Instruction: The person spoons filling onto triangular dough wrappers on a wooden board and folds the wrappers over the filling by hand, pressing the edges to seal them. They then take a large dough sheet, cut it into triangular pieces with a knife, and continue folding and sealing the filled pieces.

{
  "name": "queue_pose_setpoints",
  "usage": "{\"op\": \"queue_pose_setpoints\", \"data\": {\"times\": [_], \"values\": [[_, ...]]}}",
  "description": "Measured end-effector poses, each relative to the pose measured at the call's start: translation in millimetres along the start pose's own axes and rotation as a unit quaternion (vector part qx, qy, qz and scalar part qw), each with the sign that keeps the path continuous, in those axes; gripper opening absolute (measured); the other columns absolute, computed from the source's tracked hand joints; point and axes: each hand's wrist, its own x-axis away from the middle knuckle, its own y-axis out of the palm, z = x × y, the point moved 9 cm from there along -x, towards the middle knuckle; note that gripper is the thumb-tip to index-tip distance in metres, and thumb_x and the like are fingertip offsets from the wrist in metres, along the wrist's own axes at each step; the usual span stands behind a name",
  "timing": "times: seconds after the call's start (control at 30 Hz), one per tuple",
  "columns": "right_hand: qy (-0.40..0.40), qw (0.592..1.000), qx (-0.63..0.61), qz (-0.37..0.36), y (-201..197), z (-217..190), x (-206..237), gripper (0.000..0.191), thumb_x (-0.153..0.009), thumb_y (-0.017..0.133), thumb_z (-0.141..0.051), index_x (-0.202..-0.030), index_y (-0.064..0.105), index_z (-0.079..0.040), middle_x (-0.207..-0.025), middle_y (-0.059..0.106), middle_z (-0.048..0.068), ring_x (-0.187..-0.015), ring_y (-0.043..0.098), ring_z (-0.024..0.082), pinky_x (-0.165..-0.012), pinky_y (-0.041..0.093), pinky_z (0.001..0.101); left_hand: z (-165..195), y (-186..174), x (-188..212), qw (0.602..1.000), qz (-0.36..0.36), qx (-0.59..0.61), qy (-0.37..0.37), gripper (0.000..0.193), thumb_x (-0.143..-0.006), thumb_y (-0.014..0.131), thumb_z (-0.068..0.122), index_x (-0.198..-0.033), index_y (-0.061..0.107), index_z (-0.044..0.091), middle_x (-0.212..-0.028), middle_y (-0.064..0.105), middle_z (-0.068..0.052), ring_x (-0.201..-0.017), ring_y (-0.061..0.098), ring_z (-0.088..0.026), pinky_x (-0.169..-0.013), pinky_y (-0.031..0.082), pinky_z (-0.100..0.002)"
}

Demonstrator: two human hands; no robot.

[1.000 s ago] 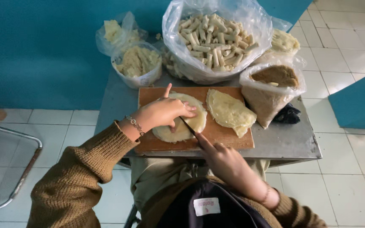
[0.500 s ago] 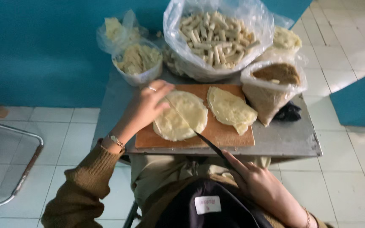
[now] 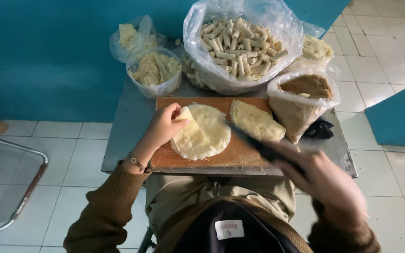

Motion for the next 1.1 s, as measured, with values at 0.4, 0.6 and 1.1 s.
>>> {"op": "queue_pose_setpoints", "data": {"times": [0.4, 0.6, 1.1], "values": [[-0.23, 0.928, -0.285, 0.066, 61.1, -50.5, -86.4, 0.052, -0.095, 0.071, -0.037, -0.138, 0.066, -0.007, -0.118, 0.075, 0.004, -0.088, 0.066, 0.012, -0.084, 0.053, 0.0268, 154.4, -88.0, 91.0, 0.969, 0.167, 0.094, 0.156, 0.045, -0.1, 0.069, -0.001, -0.134, 0.041, 0.003, -0.107, 0.067, -0.008, -0.098, 0.074, -0.015, -0.076, 0.061, -0.024], [-0.06, 0.806, -0.589, 0.017, 98.4, -24.1, -103.5, 0.06, -0.11, 0.065, -0.048, -0.125, 0.076, 0.01, -0.085, 0.067, 0.007, -0.072, 0.053, 0.012, -0.062, 0.043, 0.0256, 144.1, -10.2, 113.2, 0.875, 0.289, 0.285, 0.264, 0.05, -0.1, 0.065, -0.004, -0.136, 0.032, 0.006, -0.126, 0.05, -0.015, -0.111, 0.072, -0.024, -0.08, 0.064, -0.036], [-0.185, 0.981, 0.06, 0.024, 24.9, -68.3, -147.7, 0.051, -0.081, 0.077, -0.054, -0.095, 0.079, -0.006, -0.085, 0.069, 0.022, -0.123, 0.045, 0.042, -0.106, 0.04, 0.0474, 13.9, 24.7, -23.7, 0.956, 0.03, 0.292, -0.026, 0.022, -0.088, 0.082, 0.01, -0.105, 0.072, 0.0, -0.095, 0.073, -0.005, -0.087, 0.068, -0.01, -0.077, 0.055, -0.025]]}}
